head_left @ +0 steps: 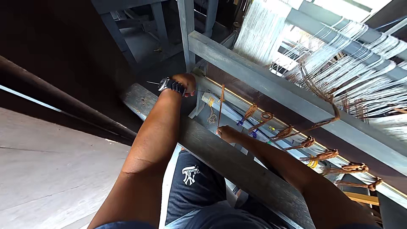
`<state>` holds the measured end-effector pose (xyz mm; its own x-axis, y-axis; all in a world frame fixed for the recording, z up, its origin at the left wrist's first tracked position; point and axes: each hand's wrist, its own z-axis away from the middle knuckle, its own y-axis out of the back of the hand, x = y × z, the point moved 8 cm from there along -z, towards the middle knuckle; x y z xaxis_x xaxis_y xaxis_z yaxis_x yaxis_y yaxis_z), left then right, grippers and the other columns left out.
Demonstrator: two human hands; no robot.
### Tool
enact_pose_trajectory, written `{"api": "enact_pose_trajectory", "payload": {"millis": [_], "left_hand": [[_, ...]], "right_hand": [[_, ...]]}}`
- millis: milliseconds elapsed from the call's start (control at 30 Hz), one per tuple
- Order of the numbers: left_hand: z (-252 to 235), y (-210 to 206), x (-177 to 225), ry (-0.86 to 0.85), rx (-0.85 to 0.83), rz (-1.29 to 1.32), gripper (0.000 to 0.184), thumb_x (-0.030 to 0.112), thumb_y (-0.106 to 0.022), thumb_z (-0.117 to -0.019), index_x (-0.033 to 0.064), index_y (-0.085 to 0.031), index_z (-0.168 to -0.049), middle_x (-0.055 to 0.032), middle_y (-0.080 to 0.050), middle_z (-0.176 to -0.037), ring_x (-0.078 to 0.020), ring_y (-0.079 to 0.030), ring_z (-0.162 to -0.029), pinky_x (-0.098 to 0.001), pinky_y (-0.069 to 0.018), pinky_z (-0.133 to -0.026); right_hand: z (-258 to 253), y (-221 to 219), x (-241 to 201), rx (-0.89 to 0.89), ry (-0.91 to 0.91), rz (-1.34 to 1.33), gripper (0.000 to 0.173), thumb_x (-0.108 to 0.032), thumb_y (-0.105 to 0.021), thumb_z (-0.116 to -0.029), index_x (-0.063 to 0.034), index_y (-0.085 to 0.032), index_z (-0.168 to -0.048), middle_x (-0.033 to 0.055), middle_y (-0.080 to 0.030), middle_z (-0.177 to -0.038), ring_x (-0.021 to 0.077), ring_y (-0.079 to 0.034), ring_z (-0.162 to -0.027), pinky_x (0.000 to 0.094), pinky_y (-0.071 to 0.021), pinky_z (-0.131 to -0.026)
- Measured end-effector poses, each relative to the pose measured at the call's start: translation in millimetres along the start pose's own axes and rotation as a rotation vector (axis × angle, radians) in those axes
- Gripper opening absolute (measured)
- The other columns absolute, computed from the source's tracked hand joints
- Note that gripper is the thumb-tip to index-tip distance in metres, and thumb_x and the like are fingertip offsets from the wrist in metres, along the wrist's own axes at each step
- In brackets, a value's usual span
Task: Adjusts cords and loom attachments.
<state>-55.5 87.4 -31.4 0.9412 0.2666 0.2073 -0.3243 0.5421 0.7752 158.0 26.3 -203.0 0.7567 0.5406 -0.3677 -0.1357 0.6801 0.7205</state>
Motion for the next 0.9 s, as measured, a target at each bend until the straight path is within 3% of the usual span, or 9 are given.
{"api": "enact_pose_trajectory", "payload": {"millis": [167, 267, 367, 500, 633, 667, 733, 800, 900], "left_hand": [[0, 0, -1, -0.003, 0.009, 0.027, 0.018, 0.011, -0.058, -0.1018, 0.0009, -0.071, -0.096, -0.0057, -0.063, -0.073, -0.0128, -0.054, -0.056, -0.0302, -0.0476, -0.058], [2, 3, -2, 0.014, 0.03, 0.044, 0.017, 0.01, -0.057, -0.1024, 0.0005, -0.07, -0.096, -0.006, -0.061, -0.073, -0.0134, -0.052, -0.057, -0.0307, -0.0461, -0.058], [4, 8, -2, 0.027, 0.086, -0.019, 0.018, 0.01, -0.058, -0.1021, -0.0018, -0.07, -0.097, -0.0114, -0.064, -0.08, -0.0204, -0.058, -0.067, -0.0413, -0.0503, -0.066], [10, 11, 0, 0.041, 0.104, -0.063, 0.018, 0.01, -0.057, -0.1019, -0.0023, -0.07, -0.098, -0.0135, -0.067, -0.087, -0.0236, -0.062, -0.073, -0.0452, -0.0518, -0.072], [8, 10, -2, 0.048, 0.096, -0.037, 0.018, 0.013, -0.06, -0.1019, -0.0004, -0.071, -0.102, -0.0112, -0.067, -0.085, -0.021, -0.061, -0.07, -0.0419, -0.0519, -0.07], [6, 10, -5, 0.053, 0.098, -0.007, 0.017, 0.012, -0.06, -0.1014, 0.0005, -0.071, -0.102, -0.0106, -0.067, -0.084, -0.0202, -0.061, -0.069, -0.0408, -0.0522, -0.068], [3, 8, -6, 0.033, 0.085, 0.034, 0.016, 0.013, -0.06, -0.1012, 0.0016, -0.072, -0.104, -0.0104, -0.069, -0.085, -0.0196, -0.064, -0.068, -0.0395, -0.0542, -0.068], [4, 7, -2, -0.025, 0.07, 0.052, 0.018, 0.013, -0.059, -0.1015, 0.0018, -0.073, -0.104, -0.0102, -0.072, -0.088, -0.0189, -0.064, -0.068, -0.0386, -0.0538, -0.068], [9, 7, 10, -0.141, 0.06, -0.05, 0.021, 0.017, -0.06, -0.1035, 0.0018, -0.075, -0.104, -0.0111, -0.074, -0.094, -0.0208, -0.067, -0.078, -0.0438, -0.0533, -0.077]], "right_hand": [[23, 11, -44, -0.004, 0.11, 0.037, 0.038, -0.019, -0.035, -0.1122, 0.0043, -0.062, -0.125, 0.0274, -0.065, -0.121, 0.0421, -0.062, -0.118, 0.0601, -0.0471, -0.098], [39, 24, -73, 0.038, 0.177, 0.069, 0.04, -0.021, -0.036, -0.113, 0.0066, -0.059, -0.132, 0.0292, -0.061, -0.131, 0.0448, -0.059, -0.125, 0.0615, -0.0451, -0.102], [42, 34, -93, 0.086, 0.202, 0.14, 0.037, -0.011, -0.036, -0.1111, 0.0056, -0.055, -0.138, 0.0288, -0.06, -0.134, 0.0473, -0.061, -0.121, 0.0628, -0.0467, -0.098], [28, 26, -95, -0.042, 0.103, 0.264, 0.039, -0.003, -0.034, -0.1102, 0.006, -0.047, -0.146, 0.0306, -0.057, -0.139, 0.0483, -0.057, -0.127, 0.0612, -0.0438, -0.103], [28, 17, -65, -0.077, -0.106, 0.226, 0.045, -0.011, -0.043, -0.1089, 0.0066, -0.041, -0.15, 0.0319, -0.051, -0.145, 0.0499, -0.053, -0.13, 0.0642, -0.0431, -0.102], [27, 13, -50, -0.081, -0.159, 0.252, 0.049, -0.009, -0.05, -0.1036, 0.0068, -0.043, -0.149, 0.0315, -0.052, -0.143, 0.0498, -0.055, -0.127, 0.066, -0.0461, -0.098], [32, 14, -30, -0.121, -0.225, 0.323, 0.034, -0.009, -0.062, -0.0948, 0.0095, -0.061, -0.123, 0.0302, -0.061, -0.128, 0.0483, -0.061, -0.117, 0.0686, -0.0492, -0.088], [40, 26, -15, -0.202, -0.288, 0.357, 0.036, -0.026, -0.058, -0.1004, 0.0087, -0.066, -0.108, 0.0298, -0.064, -0.121, 0.0469, -0.062, -0.115, 0.0695, -0.0489, -0.086], [56, 51, -5, -0.181, -0.299, 0.298, 0.058, -0.049, -0.052, -0.1045, 0.0067, -0.066, -0.112, 0.0291, -0.065, -0.116, 0.0445, -0.064, -0.11, 0.0667, -0.0489, -0.088]]}}
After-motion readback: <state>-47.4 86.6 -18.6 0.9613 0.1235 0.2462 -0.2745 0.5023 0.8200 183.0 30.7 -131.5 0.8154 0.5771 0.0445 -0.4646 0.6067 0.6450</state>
